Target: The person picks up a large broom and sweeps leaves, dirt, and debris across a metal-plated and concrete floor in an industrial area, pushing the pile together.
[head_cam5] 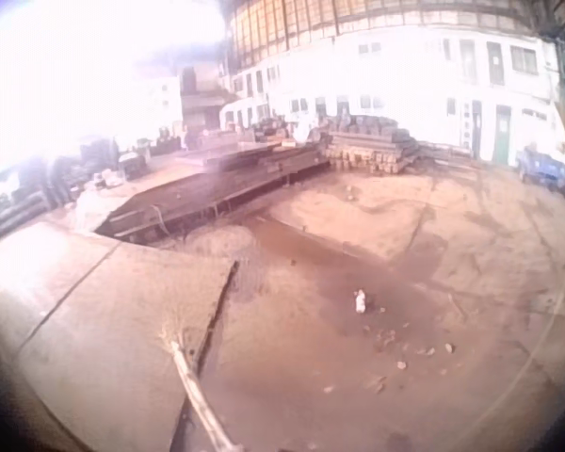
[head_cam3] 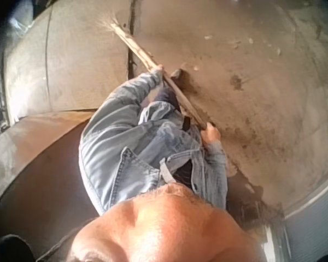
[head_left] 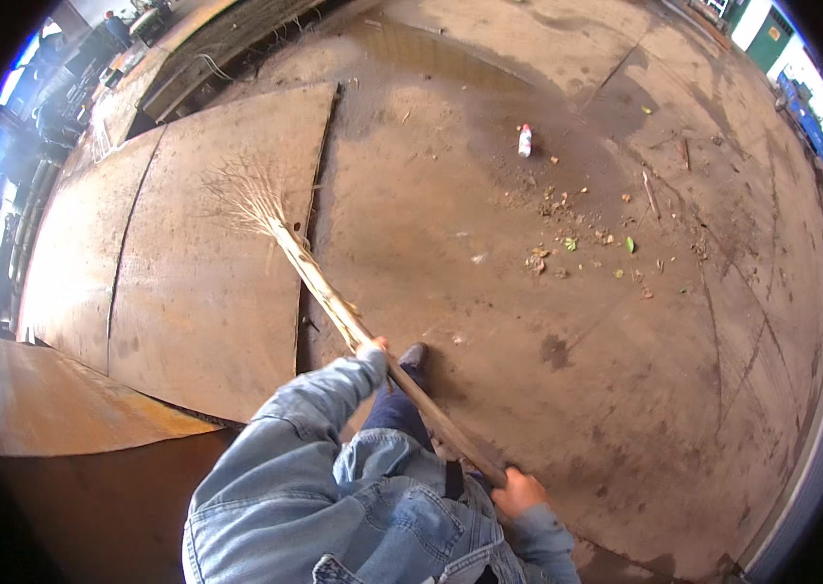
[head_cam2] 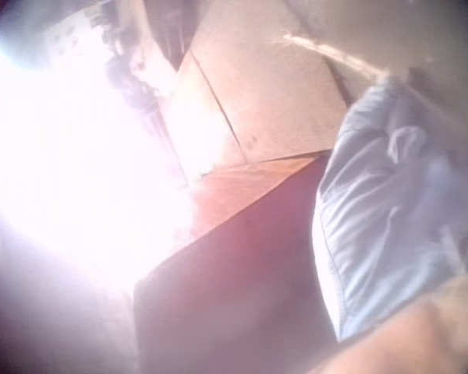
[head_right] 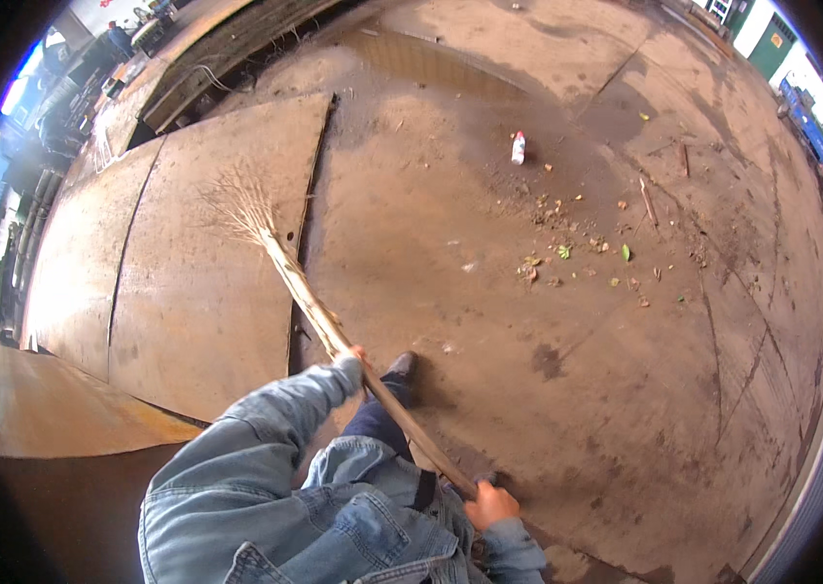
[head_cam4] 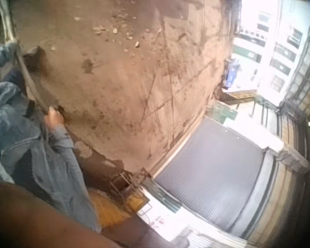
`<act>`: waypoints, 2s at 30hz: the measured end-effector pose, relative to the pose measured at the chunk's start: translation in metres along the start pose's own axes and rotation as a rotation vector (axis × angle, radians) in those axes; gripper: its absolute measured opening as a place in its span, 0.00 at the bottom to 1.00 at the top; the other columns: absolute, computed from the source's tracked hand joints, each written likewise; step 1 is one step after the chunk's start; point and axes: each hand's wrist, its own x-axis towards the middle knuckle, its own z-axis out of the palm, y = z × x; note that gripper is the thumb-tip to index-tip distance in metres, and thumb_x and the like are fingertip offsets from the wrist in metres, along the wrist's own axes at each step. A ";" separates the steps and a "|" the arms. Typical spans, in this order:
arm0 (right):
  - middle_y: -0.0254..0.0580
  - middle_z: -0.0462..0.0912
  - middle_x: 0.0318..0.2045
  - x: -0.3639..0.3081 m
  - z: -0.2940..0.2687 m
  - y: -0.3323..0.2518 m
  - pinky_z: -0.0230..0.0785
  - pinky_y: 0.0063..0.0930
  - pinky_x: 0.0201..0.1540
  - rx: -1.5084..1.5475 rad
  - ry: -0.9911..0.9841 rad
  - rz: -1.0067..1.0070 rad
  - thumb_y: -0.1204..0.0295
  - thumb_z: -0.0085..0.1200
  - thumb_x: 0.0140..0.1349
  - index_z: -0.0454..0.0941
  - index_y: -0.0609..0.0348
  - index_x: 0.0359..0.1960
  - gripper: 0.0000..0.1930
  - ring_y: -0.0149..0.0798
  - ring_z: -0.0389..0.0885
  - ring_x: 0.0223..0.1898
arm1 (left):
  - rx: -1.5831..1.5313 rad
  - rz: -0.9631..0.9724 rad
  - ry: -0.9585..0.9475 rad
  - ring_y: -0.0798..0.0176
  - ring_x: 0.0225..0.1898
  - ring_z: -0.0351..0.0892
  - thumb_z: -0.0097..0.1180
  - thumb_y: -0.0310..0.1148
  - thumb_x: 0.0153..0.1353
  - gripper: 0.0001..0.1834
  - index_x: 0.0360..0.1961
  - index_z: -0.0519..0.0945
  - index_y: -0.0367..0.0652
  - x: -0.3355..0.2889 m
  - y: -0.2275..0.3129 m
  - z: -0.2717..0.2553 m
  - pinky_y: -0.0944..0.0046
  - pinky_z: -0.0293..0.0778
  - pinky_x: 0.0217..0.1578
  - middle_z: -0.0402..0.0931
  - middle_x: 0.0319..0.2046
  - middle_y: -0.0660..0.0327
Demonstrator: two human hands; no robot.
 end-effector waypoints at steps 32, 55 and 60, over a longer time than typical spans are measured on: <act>0.60 0.73 0.45 -0.206 0.191 -0.167 0.64 0.48 0.47 0.527 0.019 0.749 0.59 0.45 0.59 0.67 0.58 0.51 0.22 0.59 0.70 0.46 | 1.194 0.172 -0.660 0.56 0.30 0.80 0.62 0.45 0.43 0.22 0.30 0.77 0.33 -0.093 -0.061 0.064 0.56 0.74 0.28 0.78 0.27 0.49; 0.42 0.73 0.16 0.417 -0.044 -0.499 0.65 0.30 0.21 0.875 -0.346 0.163 0.66 0.56 0.40 0.74 0.68 0.30 0.18 0.34 0.72 0.17 | 0.336 -0.017 0.079 0.57 0.14 0.71 0.56 0.36 0.45 0.12 0.24 0.75 0.37 0.436 0.509 -0.104 0.54 0.67 0.15 0.72 0.16 0.56; 0.43 0.74 0.15 0.380 -0.031 -0.541 0.64 0.31 0.19 0.916 -0.460 0.366 0.65 0.57 0.44 0.74 0.67 0.31 0.17 0.36 0.73 0.16 | 0.419 -0.380 0.242 0.52 0.19 0.76 0.49 0.40 0.54 0.13 0.30 0.77 0.40 0.509 0.403 -0.115 0.50 0.72 0.19 0.74 0.19 0.52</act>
